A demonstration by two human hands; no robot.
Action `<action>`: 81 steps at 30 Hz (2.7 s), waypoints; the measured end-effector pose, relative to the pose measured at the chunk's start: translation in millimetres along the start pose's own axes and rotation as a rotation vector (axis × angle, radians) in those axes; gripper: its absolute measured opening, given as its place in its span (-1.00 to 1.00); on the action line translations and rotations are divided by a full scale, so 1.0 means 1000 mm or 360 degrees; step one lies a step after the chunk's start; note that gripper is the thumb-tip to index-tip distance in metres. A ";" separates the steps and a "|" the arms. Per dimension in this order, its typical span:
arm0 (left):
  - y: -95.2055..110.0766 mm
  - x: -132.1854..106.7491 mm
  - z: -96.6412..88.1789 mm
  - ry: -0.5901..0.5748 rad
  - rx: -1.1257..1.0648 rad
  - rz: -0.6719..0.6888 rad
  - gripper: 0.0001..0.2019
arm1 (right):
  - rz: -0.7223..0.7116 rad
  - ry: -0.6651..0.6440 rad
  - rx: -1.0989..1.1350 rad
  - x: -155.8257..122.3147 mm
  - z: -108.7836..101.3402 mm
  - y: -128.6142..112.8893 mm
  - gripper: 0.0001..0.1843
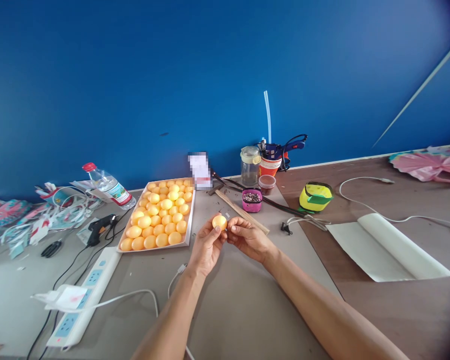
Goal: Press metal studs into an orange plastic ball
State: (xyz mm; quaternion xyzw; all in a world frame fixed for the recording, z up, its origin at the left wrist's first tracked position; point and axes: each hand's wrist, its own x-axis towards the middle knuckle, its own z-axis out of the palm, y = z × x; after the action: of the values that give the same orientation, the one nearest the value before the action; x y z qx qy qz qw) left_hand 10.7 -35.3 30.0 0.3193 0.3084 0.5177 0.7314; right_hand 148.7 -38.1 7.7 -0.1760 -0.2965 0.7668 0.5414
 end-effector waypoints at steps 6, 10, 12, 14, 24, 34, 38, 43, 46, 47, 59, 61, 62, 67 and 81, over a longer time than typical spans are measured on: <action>0.001 -0.001 0.000 -0.0011 0.0062 0.0021 -0.64 | 0.0030 0.0008 0.0055 -0.001 0.001 -0.001 -0.86; 0.000 -0.001 0.001 0.0014 0.0062 0.0076 -0.66 | 0.0019 0.0000 0.0088 -0.002 0.003 -0.001 -0.84; 0.000 -0.001 0.001 0.0031 0.0083 0.0098 -0.67 | 0.0023 0.0005 0.0101 -0.002 0.003 -0.001 -0.84; -0.001 -0.001 0.000 0.0032 0.0112 0.0108 -0.67 | 0.0032 0.0012 0.0100 -0.002 0.004 -0.001 -0.83; -0.003 -0.001 0.001 0.0057 0.0221 0.0142 -0.64 | 0.0012 -0.0025 0.0076 -0.001 0.003 0.000 -0.84; -0.008 0.001 -0.002 0.0035 0.0262 0.0198 -0.66 | 0.0005 0.0027 0.0026 -0.001 0.003 0.000 -0.84; -0.008 0.000 -0.001 0.0064 0.0275 0.0206 -0.66 | -0.0017 0.0061 -0.0011 0.000 0.003 0.001 -0.85; -0.008 -0.001 -0.002 0.0078 0.0266 0.0197 -0.67 | -0.0034 0.0060 -0.0043 0.000 0.003 0.002 -0.85; -0.007 -0.002 -0.001 0.0096 0.0262 0.0185 -0.67 | -0.0039 0.0055 -0.0055 0.000 0.002 0.002 -0.85; -0.006 -0.003 0.000 0.0102 0.0260 0.0184 -0.67 | -0.0043 0.0056 -0.0058 0.000 0.002 0.003 -0.85; -0.004 -0.005 0.000 0.0073 0.0263 0.0163 -0.66 | 0.0009 0.0035 -0.0036 -0.002 0.002 0.000 -0.86; -0.004 -0.004 -0.001 0.0064 0.0264 0.0160 -0.66 | 0.0017 0.0042 -0.0027 -0.002 0.001 0.000 -0.86; -0.004 -0.004 -0.001 0.0061 0.0262 0.0159 -0.67 | 0.0022 0.0046 -0.0021 -0.002 0.001 0.000 -0.86; -0.003 -0.005 0.000 0.0041 0.0246 0.0152 -0.68 | 0.0040 0.0045 0.0008 -0.002 0.002 -0.002 -0.87; -0.002 -0.004 -0.001 0.0046 0.0298 0.0144 -0.66 | 0.0066 0.0098 -0.0029 -0.001 0.003 -0.005 -0.82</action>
State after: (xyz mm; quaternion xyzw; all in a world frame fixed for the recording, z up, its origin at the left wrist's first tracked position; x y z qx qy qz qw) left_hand 9.7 -39.7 28.4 0.3924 0.3513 0.5236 0.6696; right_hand 151.1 -39.0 12.9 -0.2105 -0.2829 0.7693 0.5328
